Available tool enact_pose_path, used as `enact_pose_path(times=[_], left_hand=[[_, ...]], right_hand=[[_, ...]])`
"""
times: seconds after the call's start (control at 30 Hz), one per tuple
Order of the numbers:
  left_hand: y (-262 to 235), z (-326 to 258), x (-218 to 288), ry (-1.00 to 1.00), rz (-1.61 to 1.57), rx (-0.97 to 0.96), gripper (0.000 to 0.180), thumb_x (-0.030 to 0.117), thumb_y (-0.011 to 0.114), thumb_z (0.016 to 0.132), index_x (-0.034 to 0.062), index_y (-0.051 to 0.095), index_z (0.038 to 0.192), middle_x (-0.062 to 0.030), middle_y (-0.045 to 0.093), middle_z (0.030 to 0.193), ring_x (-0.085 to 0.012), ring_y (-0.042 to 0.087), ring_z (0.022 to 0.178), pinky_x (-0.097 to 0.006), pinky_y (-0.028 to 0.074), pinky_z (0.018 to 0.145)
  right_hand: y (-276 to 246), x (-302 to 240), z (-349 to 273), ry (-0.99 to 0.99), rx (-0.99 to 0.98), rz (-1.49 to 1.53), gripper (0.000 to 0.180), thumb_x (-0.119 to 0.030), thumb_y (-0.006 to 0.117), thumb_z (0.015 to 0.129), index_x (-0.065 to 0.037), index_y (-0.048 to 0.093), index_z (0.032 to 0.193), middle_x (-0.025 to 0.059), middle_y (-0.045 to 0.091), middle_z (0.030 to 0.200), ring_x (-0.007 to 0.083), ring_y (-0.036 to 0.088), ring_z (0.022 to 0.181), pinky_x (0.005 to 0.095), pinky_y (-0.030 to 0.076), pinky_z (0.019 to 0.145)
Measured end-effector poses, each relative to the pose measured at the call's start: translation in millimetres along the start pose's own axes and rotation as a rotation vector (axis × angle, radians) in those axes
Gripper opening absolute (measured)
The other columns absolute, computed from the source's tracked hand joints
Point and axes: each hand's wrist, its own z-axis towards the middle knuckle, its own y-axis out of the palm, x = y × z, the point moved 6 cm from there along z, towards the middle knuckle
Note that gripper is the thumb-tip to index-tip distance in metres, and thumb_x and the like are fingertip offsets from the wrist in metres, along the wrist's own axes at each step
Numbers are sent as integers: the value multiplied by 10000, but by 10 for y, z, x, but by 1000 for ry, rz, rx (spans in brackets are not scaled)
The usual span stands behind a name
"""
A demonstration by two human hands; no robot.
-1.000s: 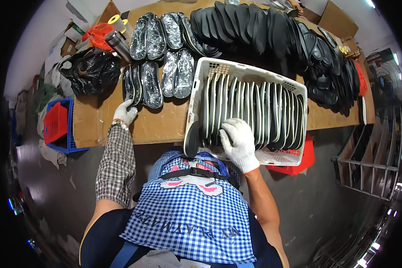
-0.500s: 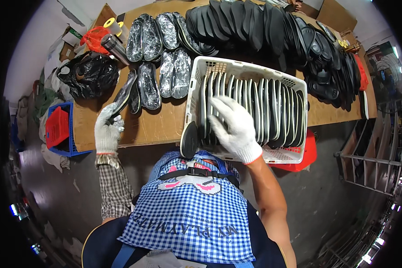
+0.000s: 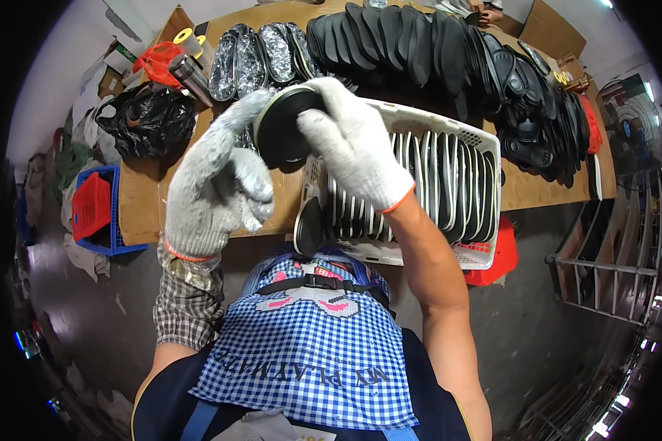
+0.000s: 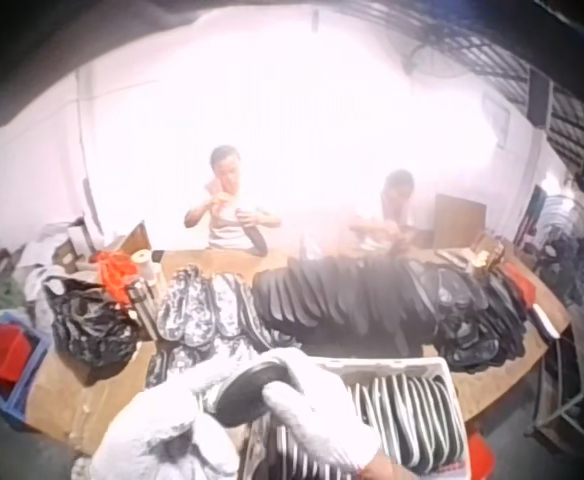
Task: The person picks up black slipper soles from a table and places them into a white plastic crate. They repeatedly pick up pairs of soles, some wrapped in plastic, and stack them vertically inside the crate.
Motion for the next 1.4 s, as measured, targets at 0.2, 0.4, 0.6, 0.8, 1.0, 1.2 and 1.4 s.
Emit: enact_pose_path(times=[0.2, 0.4, 0.6, 0.8, 1.0, 1.2, 1.4], left_hand=[[-908, -106, -190, 92, 269, 226, 369, 162, 629, 1088, -65, 656, 1377, -118, 751, 845, -175, 715, 683, -277, 569, 586], [-1574, -214, -790, -79, 310, 414, 289, 156, 662, 1068, -29, 702, 1287, -94, 738, 846, -151, 684, 678, -268, 542, 583], [-1877, -373, -1100, -176, 322, 497, 272, 160, 661, 1066, 1, 712, 1281, -97, 717, 850, -150, 657, 676, -270, 519, 567], [-2144, -366, -1259, -192, 256, 577, 206, 115, 684, 1049, 7, 726, 1219, -66, 708, 843, -118, 626, 648, -251, 493, 547], [-2954, -396, -1368, -93, 218, 980, 362, 87, 751, 978, 47, 640, 1320, -45, 655, 918, -154, 604, 660, -299, 535, 548], [-3623, -330, -1587, -143, -139, 995, 290, 257, 735, 1012, 111, 594, 1218, -66, 532, 948, -238, 591, 751, -406, 568, 643], [-3062, -225, -1598, -172, -16, 916, 315, 249, 719, 1024, 34, 655, 1245, -92, 652, 1021, -224, 637, 797, -379, 571, 697]], right_hand=[[-191, 120, 41, 262, -142, 275, 316, -214, 540, 1018, -24, 669, 1235, 15, 654, 890, 50, 574, 695, 221, 468, 597], [138, 610, 123, 322, -369, 232, 317, -216, 510, 924, -30, 668, 1126, 4, 639, 886, 85, 600, 689, 257, 497, 589], [334, 1424, 134, 427, -298, 291, 251, -154, 524, 976, -42, 713, 1096, 26, 622, 791, 122, 595, 587, 284, 485, 509], [201, 1897, -73, 665, 34, 349, 251, -264, 560, 1013, -69, 718, 1011, -6, 662, 814, 115, 582, 638, 309, 473, 575], [376, 1983, -27, 563, -68, 448, 279, -261, 548, 1044, -87, 755, 1110, -38, 663, 858, 78, 579, 708, 254, 453, 624], [164, 1947, -196, 519, -73, 609, 375, -343, 522, 1045, -32, 724, 1098, 80, 751, 967, 175, 701, 783, 326, 531, 608], [129, 1411, -133, 510, -140, 249, 581, 29, 507, 834, -28, 639, 1397, 77, 695, 1047, 157, 642, 736, 319, 553, 664]])
